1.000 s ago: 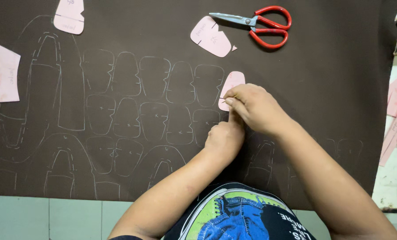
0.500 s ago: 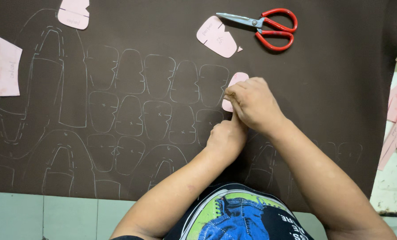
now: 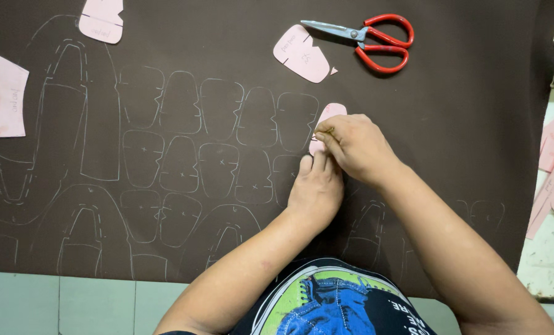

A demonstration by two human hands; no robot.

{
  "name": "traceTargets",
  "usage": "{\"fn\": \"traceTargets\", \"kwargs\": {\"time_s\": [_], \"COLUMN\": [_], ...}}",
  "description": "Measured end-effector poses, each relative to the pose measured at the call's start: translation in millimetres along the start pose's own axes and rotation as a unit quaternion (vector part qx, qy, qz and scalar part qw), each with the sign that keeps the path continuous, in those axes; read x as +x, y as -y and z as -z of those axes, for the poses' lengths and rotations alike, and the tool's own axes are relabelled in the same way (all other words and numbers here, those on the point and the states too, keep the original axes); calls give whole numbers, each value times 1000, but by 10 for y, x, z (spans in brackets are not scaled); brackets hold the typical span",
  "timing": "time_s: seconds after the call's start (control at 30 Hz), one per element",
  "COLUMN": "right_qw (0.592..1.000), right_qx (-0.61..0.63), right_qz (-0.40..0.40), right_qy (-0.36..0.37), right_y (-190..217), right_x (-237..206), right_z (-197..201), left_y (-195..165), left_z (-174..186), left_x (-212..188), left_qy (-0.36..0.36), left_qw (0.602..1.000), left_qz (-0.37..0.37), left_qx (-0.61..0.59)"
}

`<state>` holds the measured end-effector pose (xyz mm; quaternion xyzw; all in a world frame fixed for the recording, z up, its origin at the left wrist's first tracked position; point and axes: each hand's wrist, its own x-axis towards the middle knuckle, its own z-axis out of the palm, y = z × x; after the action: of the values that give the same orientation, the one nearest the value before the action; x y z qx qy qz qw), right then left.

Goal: The person places pink paper pattern pieces on a sheet of brown leather and traces around each pattern with a marking pen, repositioning the patterns to trace outlines of shoe components onto the leather. The person smooths and aligns each pattern piece before tracing its edges.

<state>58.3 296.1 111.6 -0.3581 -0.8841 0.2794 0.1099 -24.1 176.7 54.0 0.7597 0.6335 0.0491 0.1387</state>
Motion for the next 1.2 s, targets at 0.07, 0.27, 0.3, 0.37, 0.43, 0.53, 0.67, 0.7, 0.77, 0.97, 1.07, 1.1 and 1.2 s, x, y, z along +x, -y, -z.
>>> {"fn": "traceTargets", "kwargs": {"time_s": [0.07,0.27,0.3,0.37,0.43,0.53,0.67,0.7,0.77,0.97,1.07,1.1,1.2], "right_qw": [999,996,995,994,994,995,995,995,994,994,994,993,992], "right_qx": [-13,-52,-56,-59,-51,-38,-52,-54,-65,-56,-39,-34,-30], "right_qz": [-11,47,43,54,62,52,13,8,0,-24,-27,-28,-30], "right_qy": [39,-47,-66,-71,-71,-73,-82,-81,-83,-91,-103,-107,-120], "right_y": [-31,-228,-253,-285,-311,-333,-371,-373,-377,-343,-333,-327,-308], "right_x": [61,237,248,239,228,200,147,122,54,-289,-387,-397,-408], "right_z": [6,87,94,91,89,90,143,150,160,115,80,71,52], "left_y": [8,35,53,78,100,122,140,142,137,156,156,164,170], "left_z": [40,81,88,99,109,119,125,128,135,180,207,217,234], "left_x": [-1,6,3,2,6,19,39,41,44,32,28,29,30], "left_qy": [-102,-128,-136,-153,-170,-197,-197,-188,-170,-169,-138,-138,-143], "left_qw": [988,987,986,984,982,977,978,980,983,982,986,986,985], "left_qz": [-21,-19,-21,-23,-27,-27,-24,-23,-19,-21,-23,-23,-25], "left_qx": [118,96,92,83,77,79,61,62,64,85,96,95,91]}}
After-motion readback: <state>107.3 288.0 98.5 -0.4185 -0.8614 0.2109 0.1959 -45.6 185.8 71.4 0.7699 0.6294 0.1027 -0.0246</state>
